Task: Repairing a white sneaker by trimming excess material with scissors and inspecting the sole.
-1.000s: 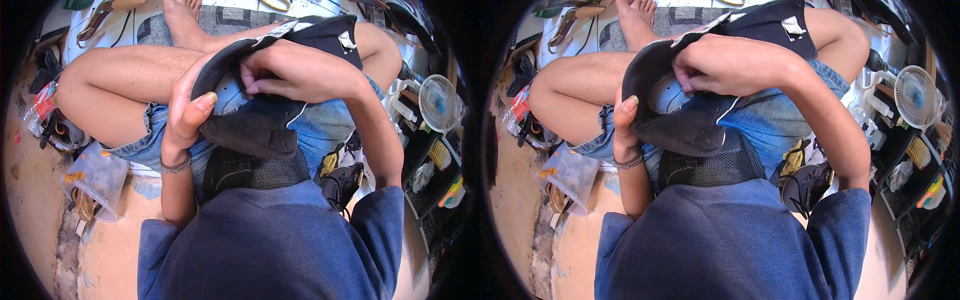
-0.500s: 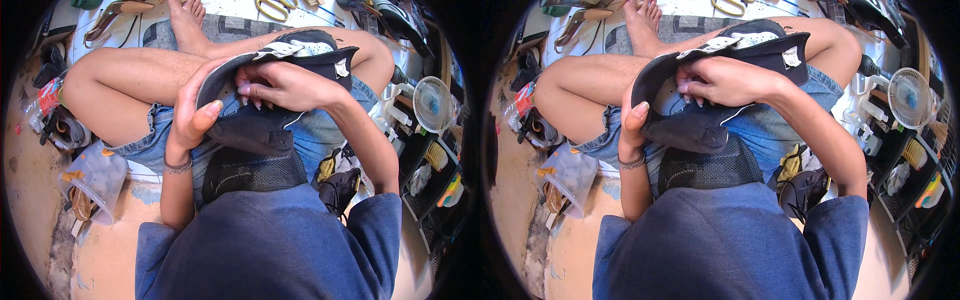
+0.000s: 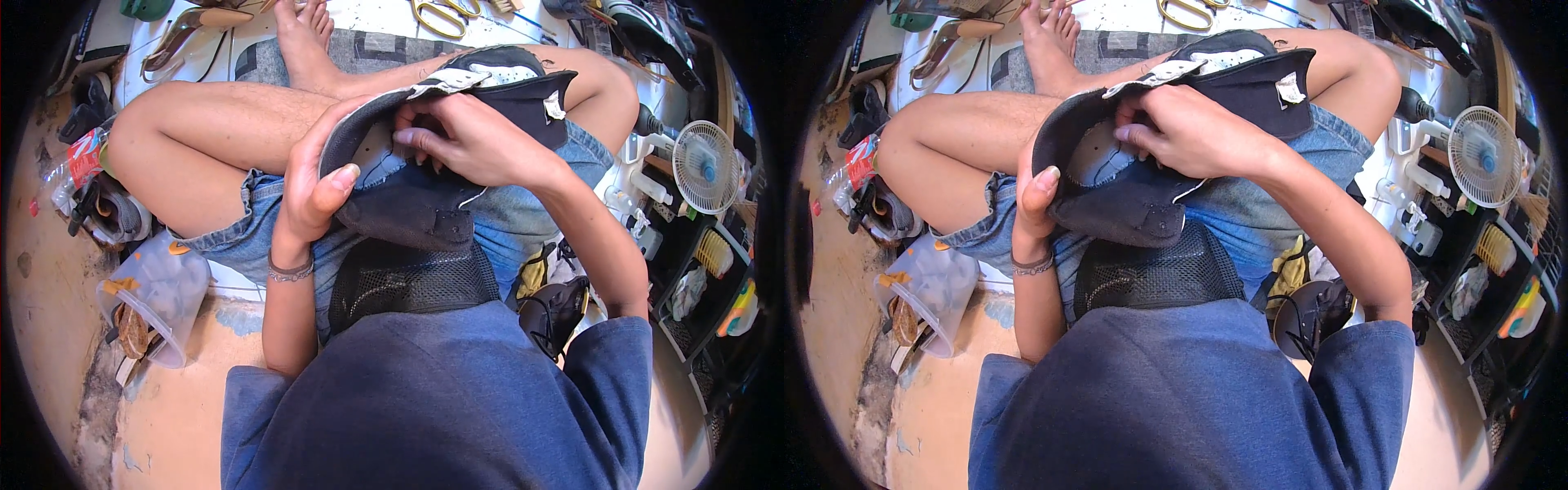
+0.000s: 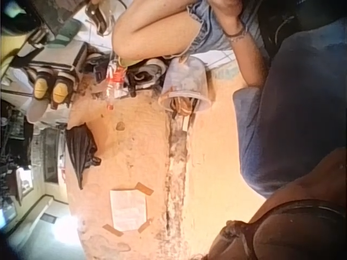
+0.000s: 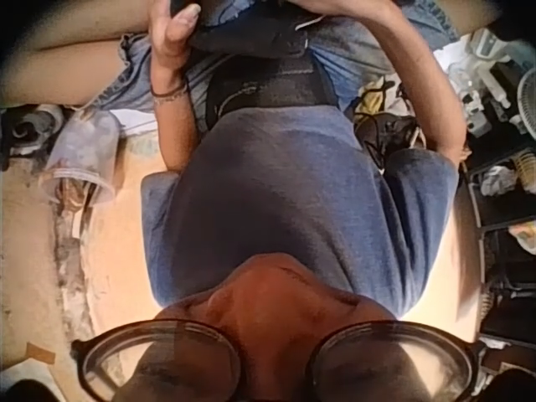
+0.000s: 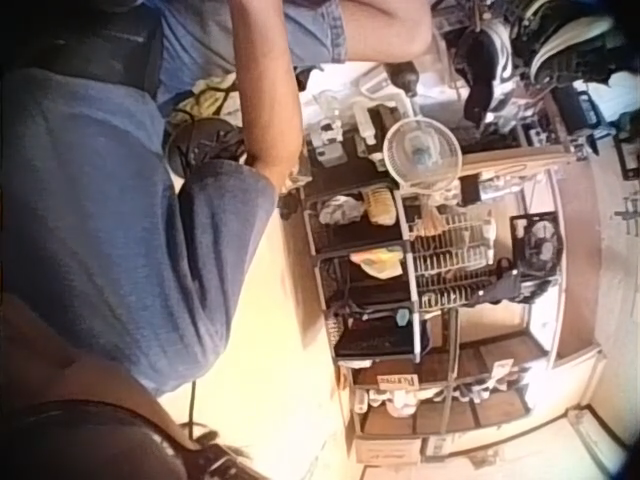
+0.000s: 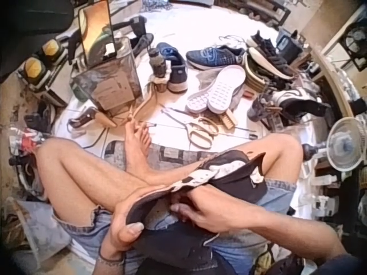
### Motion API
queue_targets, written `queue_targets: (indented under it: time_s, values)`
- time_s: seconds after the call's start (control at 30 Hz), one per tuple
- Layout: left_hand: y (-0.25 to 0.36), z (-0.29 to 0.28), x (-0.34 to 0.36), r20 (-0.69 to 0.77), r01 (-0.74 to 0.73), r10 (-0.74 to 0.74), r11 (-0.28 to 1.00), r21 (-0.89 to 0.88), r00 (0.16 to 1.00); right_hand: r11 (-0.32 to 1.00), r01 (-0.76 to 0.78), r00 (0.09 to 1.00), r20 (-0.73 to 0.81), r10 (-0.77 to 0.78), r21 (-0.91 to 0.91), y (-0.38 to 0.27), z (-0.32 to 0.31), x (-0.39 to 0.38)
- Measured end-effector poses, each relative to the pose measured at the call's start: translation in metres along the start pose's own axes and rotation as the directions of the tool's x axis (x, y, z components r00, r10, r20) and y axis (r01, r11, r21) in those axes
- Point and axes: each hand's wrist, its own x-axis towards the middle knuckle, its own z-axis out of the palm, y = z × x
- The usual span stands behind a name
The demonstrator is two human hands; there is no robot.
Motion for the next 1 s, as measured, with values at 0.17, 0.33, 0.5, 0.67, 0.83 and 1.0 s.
queue_targets:
  time_s: [0.17,0.33,0.5,0.67,0.83,1.0]
  values:
    - [-0.003,-0.003,0.003,0.075,-0.06,0.056,0.997,0.051,0.996,0.907,-0.085,0.979,0.203,-0.001,0.413,0.005,0.006,-0.002]
    - [-0.002,-0.004,0.004,0.09,-0.063,0.056,0.995,0.076,0.994,0.845,-0.081,0.996,0.072,0.05,0.528,0.006,0.009,0.0]
    - [-0.001,-0.002,0.004,0.075,-0.051,0.047,0.997,0.057,0.996,0.981,-0.058,0.992,-0.098,0.077,0.184,0.003,0.01,-0.001]
    - [-0.001,-0.001,0.005,0.054,-0.032,0.028,0.997,0.065,0.998,0.966,0.172,0.959,-0.191,-0.209,-0.193,0.001,0.016,-0.005]
    - [-0.004,-0.003,0.005,0.049,-0.07,0.065,0.993,0.091,0.997,0.919,0.176,0.952,-0.175,-0.25,-0.353,0.003,0.025,-0.002]
    - [-0.006,-0.001,0.004,0.06,-0.068,0.063,0.994,0.085,0.996,0.875,0.313,0.935,-0.041,-0.351,-0.37,0.006,0.028,0.0]
